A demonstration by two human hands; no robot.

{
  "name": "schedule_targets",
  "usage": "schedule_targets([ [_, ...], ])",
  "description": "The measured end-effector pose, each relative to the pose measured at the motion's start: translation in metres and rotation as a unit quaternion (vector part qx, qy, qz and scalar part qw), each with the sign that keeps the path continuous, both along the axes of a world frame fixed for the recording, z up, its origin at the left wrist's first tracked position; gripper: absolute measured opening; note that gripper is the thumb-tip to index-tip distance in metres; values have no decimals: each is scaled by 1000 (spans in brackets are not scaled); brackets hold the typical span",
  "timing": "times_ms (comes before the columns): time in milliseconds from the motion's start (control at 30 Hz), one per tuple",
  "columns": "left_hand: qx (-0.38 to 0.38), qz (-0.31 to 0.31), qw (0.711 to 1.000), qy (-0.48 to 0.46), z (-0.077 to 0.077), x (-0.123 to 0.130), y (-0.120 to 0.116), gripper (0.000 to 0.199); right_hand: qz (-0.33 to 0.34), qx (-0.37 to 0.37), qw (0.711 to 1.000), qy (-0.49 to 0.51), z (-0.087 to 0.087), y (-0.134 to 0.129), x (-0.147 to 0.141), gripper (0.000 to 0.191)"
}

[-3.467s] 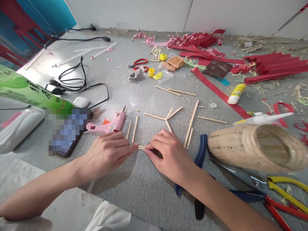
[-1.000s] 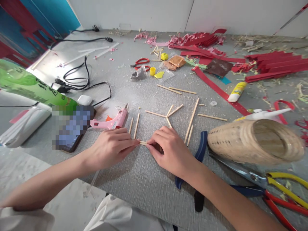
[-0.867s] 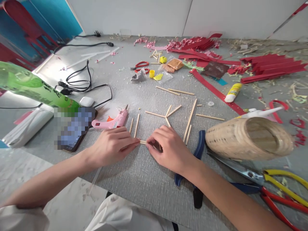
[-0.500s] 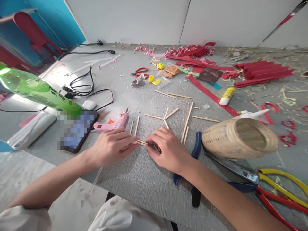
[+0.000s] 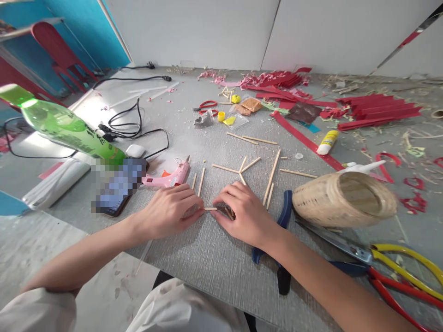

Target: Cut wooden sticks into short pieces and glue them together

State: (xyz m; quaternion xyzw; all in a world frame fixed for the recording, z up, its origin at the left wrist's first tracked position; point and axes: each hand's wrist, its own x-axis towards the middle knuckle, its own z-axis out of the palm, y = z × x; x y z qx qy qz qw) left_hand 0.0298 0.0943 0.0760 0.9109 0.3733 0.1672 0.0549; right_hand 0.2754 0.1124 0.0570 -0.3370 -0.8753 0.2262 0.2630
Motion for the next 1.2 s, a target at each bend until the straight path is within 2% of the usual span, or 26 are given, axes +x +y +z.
schedule_targets([
  [133,15,-4,1000,1,0,1,-1,20,19,17,1000,3,0,0,-1,6],
  [300,38,-7,999,-11,-3,-1,1,20,8,34,999,10,0,-1,-1,4],
  [367,56,-11,998,-22,-3,-1,2,22,-10,34,999,12,0,-1,-1,15],
  [467,102,26,993,-55,-3,-1,2,23,-32,36,999,4,0,-1,-2,28],
  [567,142,76,985,-68,-4,0,3,22,-22,44,999,-7,0,-1,-2,12],
  [667,150,87,984,-42,-8,1,3,21,-9,49,999,4,-1,-1,-3,9],
  [833,123,88,988,-34,-8,2,0,17,5,87,996,34,1,-1,-2,5],
  [1000,3,21,999,-39,8,3,-5,25,13,99,994,44,3,-2,-1,9],
  [1100,-1,17,1000,-14,9,3,-5,22,-8,69,998,13,3,-3,-1,18],
  [1200,13,19,1000,10,5,2,-4,18,-4,47,999,-10,1,-3,-1,28],
])
